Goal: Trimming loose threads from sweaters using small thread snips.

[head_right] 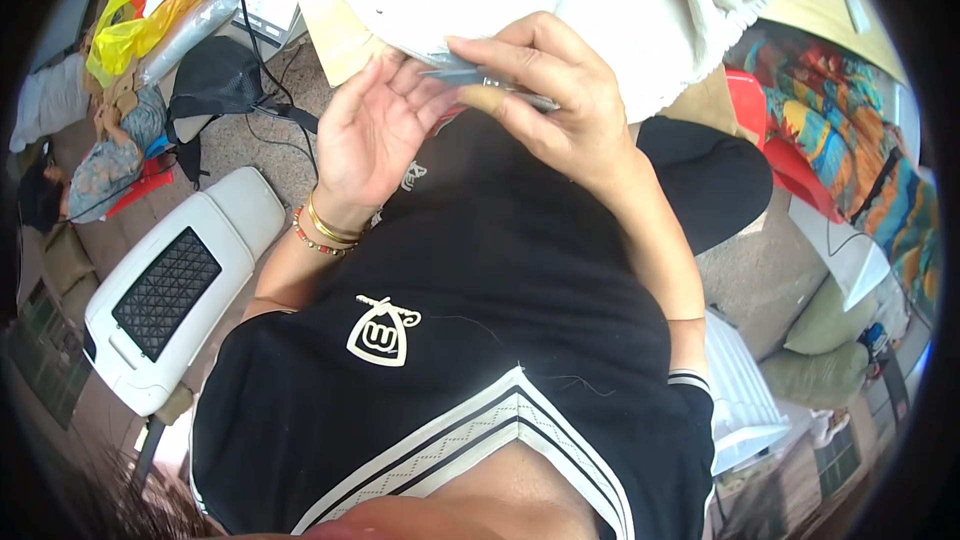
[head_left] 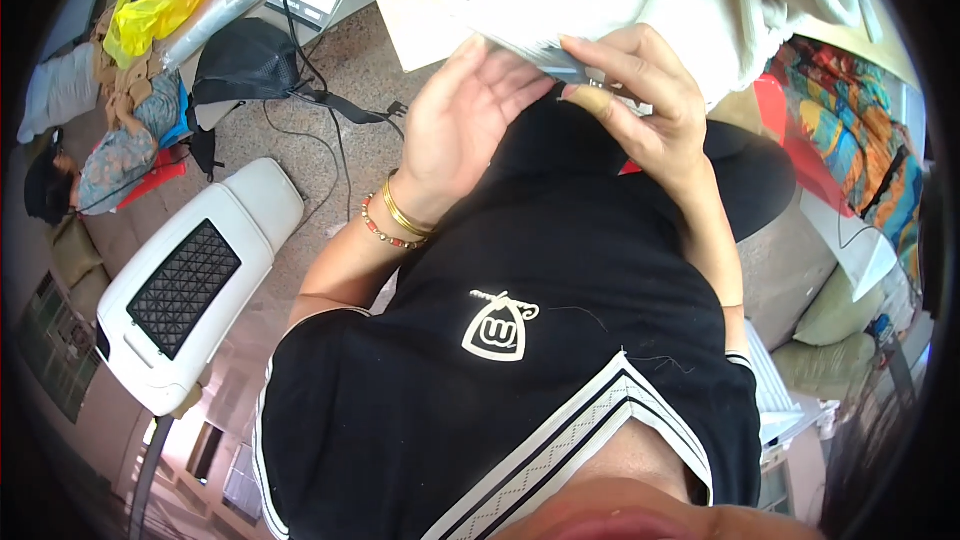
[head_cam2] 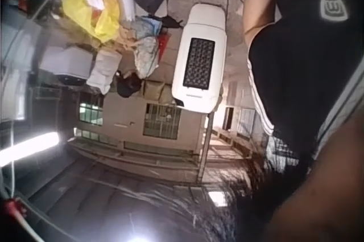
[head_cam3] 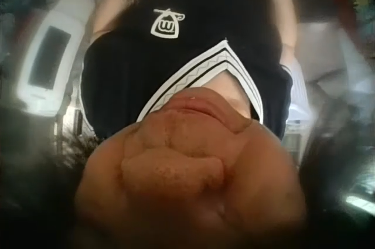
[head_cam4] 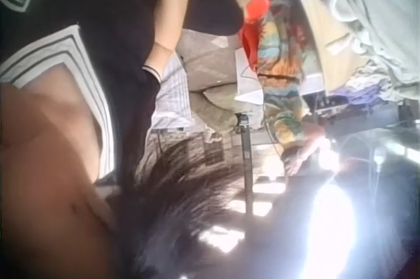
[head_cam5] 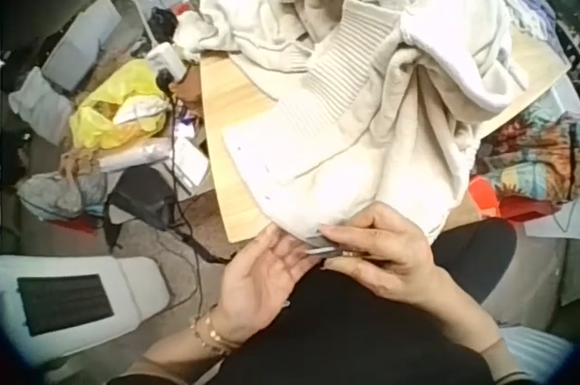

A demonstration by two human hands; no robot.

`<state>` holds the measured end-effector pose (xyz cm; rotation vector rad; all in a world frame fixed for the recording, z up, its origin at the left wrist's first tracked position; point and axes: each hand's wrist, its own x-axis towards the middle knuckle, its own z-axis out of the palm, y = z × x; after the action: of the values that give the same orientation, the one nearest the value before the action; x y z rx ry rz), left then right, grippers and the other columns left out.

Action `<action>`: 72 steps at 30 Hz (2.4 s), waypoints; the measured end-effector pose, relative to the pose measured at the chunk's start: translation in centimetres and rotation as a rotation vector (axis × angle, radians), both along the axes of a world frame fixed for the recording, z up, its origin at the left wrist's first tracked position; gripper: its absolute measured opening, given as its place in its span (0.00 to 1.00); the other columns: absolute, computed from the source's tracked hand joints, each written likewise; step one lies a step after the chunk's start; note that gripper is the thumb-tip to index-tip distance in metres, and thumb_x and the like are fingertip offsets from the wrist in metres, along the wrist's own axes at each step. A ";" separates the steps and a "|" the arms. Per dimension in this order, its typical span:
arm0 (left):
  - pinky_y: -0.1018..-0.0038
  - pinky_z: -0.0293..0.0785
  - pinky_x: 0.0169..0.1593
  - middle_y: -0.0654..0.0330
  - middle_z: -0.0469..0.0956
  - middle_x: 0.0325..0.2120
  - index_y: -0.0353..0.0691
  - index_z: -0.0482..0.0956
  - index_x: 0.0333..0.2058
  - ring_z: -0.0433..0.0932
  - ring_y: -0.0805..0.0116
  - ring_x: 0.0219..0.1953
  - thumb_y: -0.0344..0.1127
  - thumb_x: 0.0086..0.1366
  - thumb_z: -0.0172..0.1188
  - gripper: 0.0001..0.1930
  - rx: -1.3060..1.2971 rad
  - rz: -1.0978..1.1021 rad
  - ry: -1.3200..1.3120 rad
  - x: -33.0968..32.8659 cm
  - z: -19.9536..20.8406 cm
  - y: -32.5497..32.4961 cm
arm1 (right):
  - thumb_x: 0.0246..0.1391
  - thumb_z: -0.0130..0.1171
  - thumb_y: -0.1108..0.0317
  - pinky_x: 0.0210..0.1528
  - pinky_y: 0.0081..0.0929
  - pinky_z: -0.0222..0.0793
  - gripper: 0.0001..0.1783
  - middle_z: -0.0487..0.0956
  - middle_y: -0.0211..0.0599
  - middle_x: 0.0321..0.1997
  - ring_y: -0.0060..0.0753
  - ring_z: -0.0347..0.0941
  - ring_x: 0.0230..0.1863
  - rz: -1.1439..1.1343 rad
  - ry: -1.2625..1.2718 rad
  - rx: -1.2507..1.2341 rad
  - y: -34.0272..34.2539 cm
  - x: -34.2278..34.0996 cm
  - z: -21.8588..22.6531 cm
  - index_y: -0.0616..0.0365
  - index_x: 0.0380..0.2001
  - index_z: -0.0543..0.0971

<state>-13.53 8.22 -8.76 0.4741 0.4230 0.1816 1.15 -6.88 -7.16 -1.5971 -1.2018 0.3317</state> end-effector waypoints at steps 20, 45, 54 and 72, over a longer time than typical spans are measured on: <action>0.75 0.74 0.56 0.57 0.79 0.50 0.29 0.72 0.57 0.78 0.74 0.51 0.37 0.80 0.46 0.18 0.595 0.070 0.002 0.5 -0.3 1.2 | 0.46 0.73 0.68 0.36 0.29 0.71 0.22 0.78 0.27 0.35 0.31 0.75 0.35 0.107 -0.388 -0.106 6.2 4.0 2.9 0.45 0.48 0.87; 0.71 0.75 0.58 0.53 0.79 0.51 0.29 0.69 0.59 0.79 0.68 0.52 0.32 0.76 0.49 0.18 0.569 0.076 0.022 0.6 0.0 2.3 | 0.47 0.70 0.73 0.39 0.26 0.72 0.23 0.78 0.33 0.36 0.29 0.76 0.37 0.168 -0.101 -0.065 5.9 4.0 2.1 0.53 0.50 0.86; 0.61 0.74 0.61 0.51 0.77 0.56 0.31 0.66 0.62 0.80 0.59 0.56 0.43 0.77 0.46 0.23 0.216 0.184 0.054 0.9 0.6 5.4 | 0.48 0.70 0.79 0.43 0.22 0.70 0.23 0.79 0.32 0.38 0.26 0.75 0.41 0.404 0.304 -0.176 5.0 2.8 1.3 0.56 0.50 0.86; 0.73 0.72 0.59 0.54 0.78 0.54 0.29 0.70 0.62 0.78 0.70 0.54 0.39 0.79 0.46 0.22 0.578 0.203 0.039 1.1 1.7 4.7 | 0.50 0.72 0.72 0.35 0.30 0.68 0.21 0.76 0.36 0.34 0.35 0.73 0.33 0.132 -0.256 -0.038 9.7 3.0 6.0 0.55 0.50 0.85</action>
<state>-12.43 12.96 -7.08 1.0036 0.4552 0.4982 4.17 2.80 -1.15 -1.6326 -1.5088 0.2395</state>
